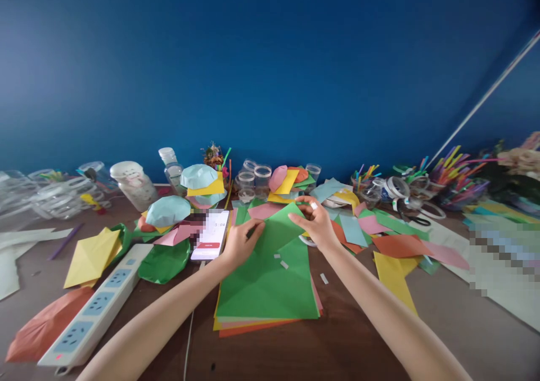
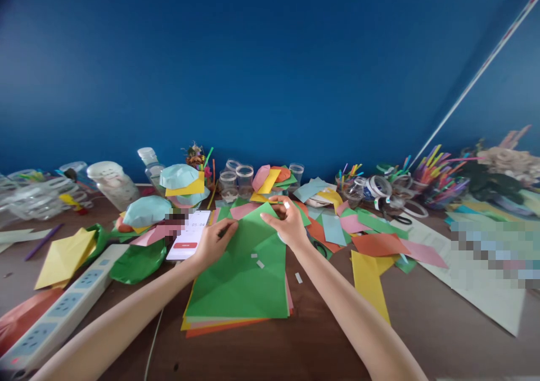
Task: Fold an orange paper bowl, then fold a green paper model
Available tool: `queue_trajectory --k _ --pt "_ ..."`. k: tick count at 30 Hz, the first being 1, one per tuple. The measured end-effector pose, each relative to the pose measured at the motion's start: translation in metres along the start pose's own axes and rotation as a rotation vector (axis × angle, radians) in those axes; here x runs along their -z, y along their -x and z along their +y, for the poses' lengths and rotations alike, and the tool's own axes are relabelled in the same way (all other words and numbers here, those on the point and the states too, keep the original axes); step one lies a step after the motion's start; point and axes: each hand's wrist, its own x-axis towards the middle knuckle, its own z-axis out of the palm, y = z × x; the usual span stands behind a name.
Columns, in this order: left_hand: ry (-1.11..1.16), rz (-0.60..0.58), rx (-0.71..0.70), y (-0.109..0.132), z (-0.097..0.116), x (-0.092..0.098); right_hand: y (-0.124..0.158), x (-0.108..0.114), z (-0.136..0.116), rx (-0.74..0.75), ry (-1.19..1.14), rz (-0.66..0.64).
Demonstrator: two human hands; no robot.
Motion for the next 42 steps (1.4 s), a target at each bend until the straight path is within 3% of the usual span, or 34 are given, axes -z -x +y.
queue_trajectory --k 6,12,18,20,25,30,42 --pt "0.097 0.004 0.147 0.002 -0.003 -0.007 0.008 -0.008 -0.007 -0.144 -0.146 -0.014" --pt "0.307 -0.015 0.176 0.002 -0.007 -0.013 0.011 -0.015 -0.005 -0.148 -0.257 0.119" --pt "0.456 -0.037 0.211 0.0 -0.007 -0.015 0.012 -0.017 -0.002 -0.071 -0.167 -0.11" --pt "0.426 -0.045 0.199 0.001 -0.005 -0.015 0.013 -0.017 -0.001 -0.07 -0.116 -0.124" --pt "0.121 -0.081 0.118 0.004 0.002 -0.011 0.015 -0.018 0.002 -0.101 0.064 0.007" --pt "-0.146 -0.127 0.011 0.002 0.008 -0.003 0.014 -0.016 -0.005 -0.008 0.191 -0.032" --pt "-0.027 -0.065 0.033 -0.001 0.008 -0.001 0.022 -0.02 -0.007 0.003 0.237 -0.038"
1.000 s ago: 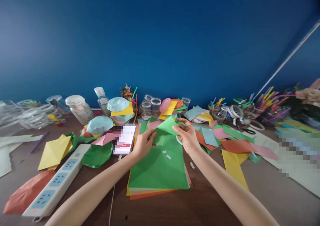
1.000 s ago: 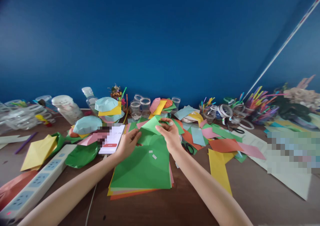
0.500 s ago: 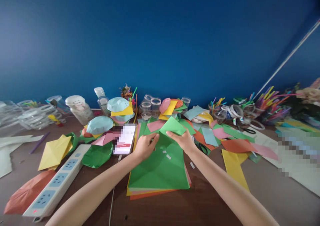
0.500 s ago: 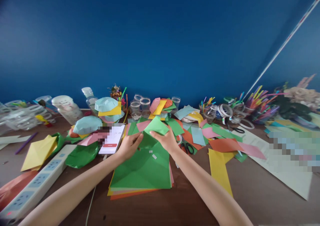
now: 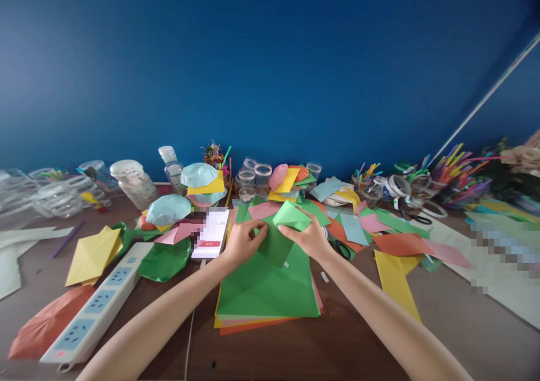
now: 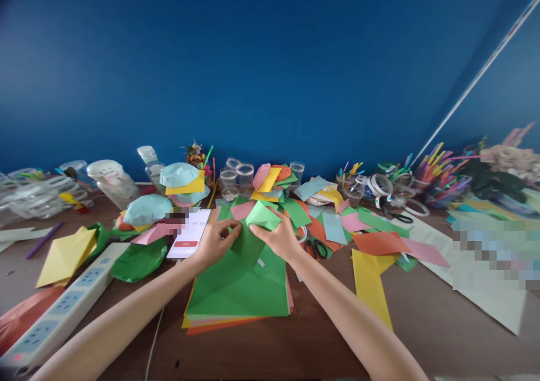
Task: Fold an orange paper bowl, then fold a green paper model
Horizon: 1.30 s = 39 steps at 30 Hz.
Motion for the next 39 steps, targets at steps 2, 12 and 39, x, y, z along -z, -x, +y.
queue_trajectory --k 2,12,39 --pt "0.011 -0.004 0.007 -0.0001 0.0 -0.0002 -0.0005 0.0006 0.001 -0.006 0.0 -0.007" --pt "-0.044 0.086 0.012 0.0009 -0.0026 -0.0026 -0.0025 -0.0006 0.0027 0.047 -0.04 -0.144" --pt "-0.008 -0.094 0.001 -0.0022 -0.0046 -0.0043 0.0007 -0.0017 0.0045 -0.037 0.071 0.069"
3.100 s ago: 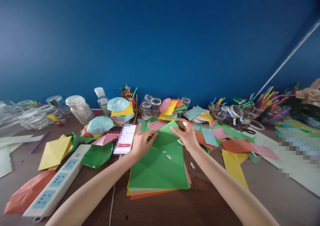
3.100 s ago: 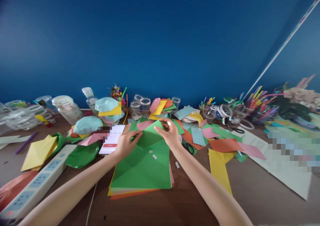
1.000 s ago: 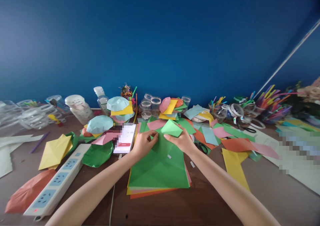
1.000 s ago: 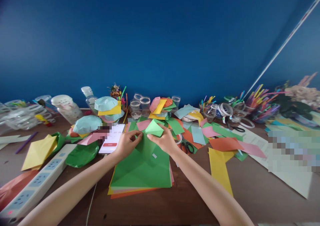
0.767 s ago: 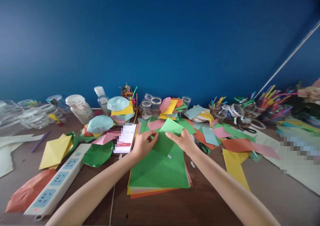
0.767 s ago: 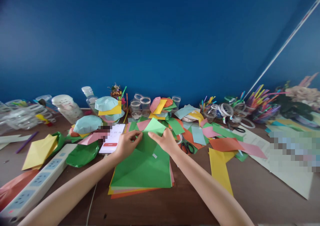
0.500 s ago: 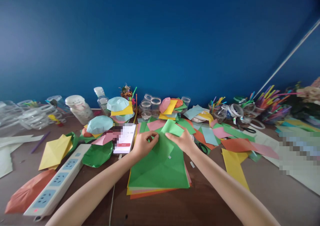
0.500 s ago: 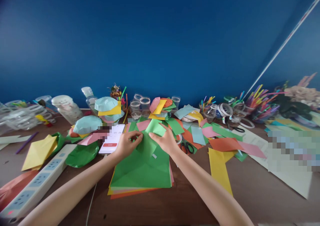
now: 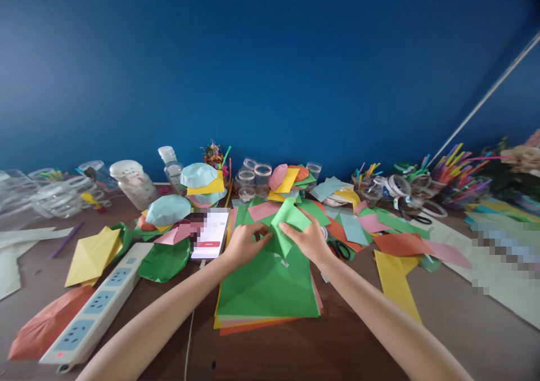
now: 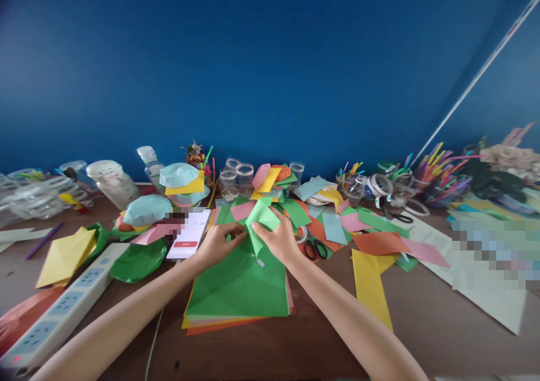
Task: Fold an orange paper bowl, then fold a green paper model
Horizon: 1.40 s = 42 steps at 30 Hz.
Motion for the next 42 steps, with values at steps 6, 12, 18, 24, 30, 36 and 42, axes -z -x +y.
queue_trajectory --k 6,12,18,24,30,36,42 --pt "-0.023 0.01 0.049 -0.001 -0.004 -0.001 0.0 0.0 -0.001 0.066 -0.014 -0.033" --pt "0.071 0.007 0.126 0.0 -0.005 -0.002 -0.002 -0.004 0.001 0.008 -0.163 -0.084" --pt "0.148 0.011 0.089 0.0 -0.007 -0.004 0.003 -0.011 0.006 -0.039 -0.132 -0.073" --pt "0.48 -0.061 0.149 -0.003 -0.006 -0.004 0.006 -0.016 0.009 -0.041 -0.161 -0.036" --pt "0.734 -0.066 0.267 -0.005 -0.005 -0.004 0.005 -0.016 0.01 -0.035 -0.188 -0.037" --pt "0.722 -0.038 0.283 -0.004 -0.007 -0.009 0.003 -0.017 0.011 -0.047 -0.192 -0.031" --pt "0.69 -0.014 0.297 -0.005 -0.009 -0.009 0.003 -0.019 0.01 -0.033 -0.239 -0.092"
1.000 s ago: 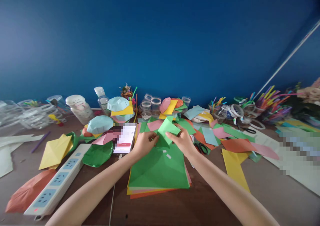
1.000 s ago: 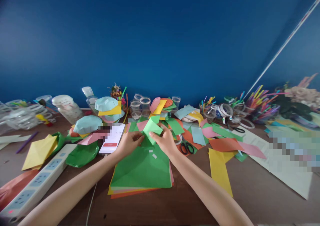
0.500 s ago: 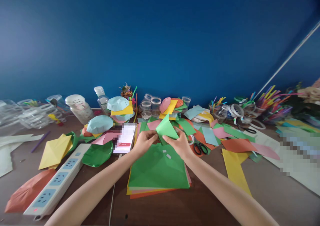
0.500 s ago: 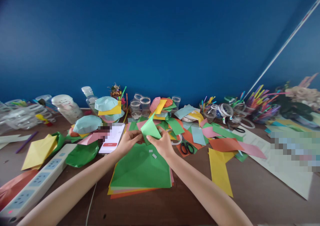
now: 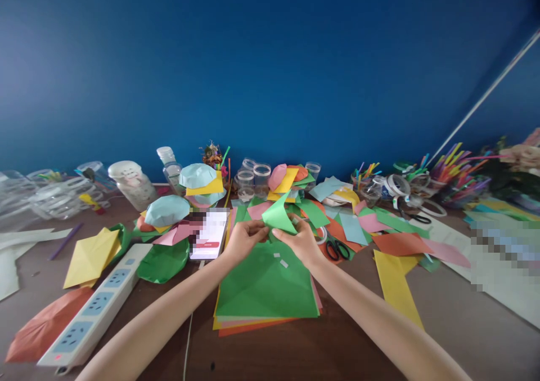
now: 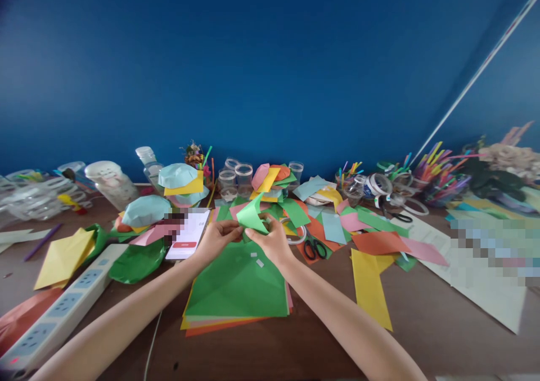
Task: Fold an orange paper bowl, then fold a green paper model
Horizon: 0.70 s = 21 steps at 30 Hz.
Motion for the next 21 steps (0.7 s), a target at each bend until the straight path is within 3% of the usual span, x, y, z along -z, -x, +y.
queue_trajectory --k 3,8,10,15,18,21 --pt "-0.032 0.0 -0.046 -0.002 -0.002 0.003 -0.001 0.003 -0.002 0.071 0.038 0.016" --pt "-0.137 -0.048 -0.146 -0.003 -0.001 0.005 -0.004 0.02 -0.017 0.306 0.222 0.32" --pt "-0.279 -0.086 -0.201 0.001 0.003 0.004 -0.004 0.028 -0.028 0.418 0.323 0.35" --pt "-0.619 -0.094 -0.341 0.011 0.017 0.0 -0.001 0.038 -0.054 0.56 0.672 0.192" --pt "-0.687 -0.101 -0.422 0.013 0.02 -0.002 -0.001 0.038 -0.056 0.473 0.773 -0.003" --pt "-0.698 -0.092 -0.462 0.012 0.018 -0.004 -0.003 0.037 -0.05 0.354 0.809 -0.111"
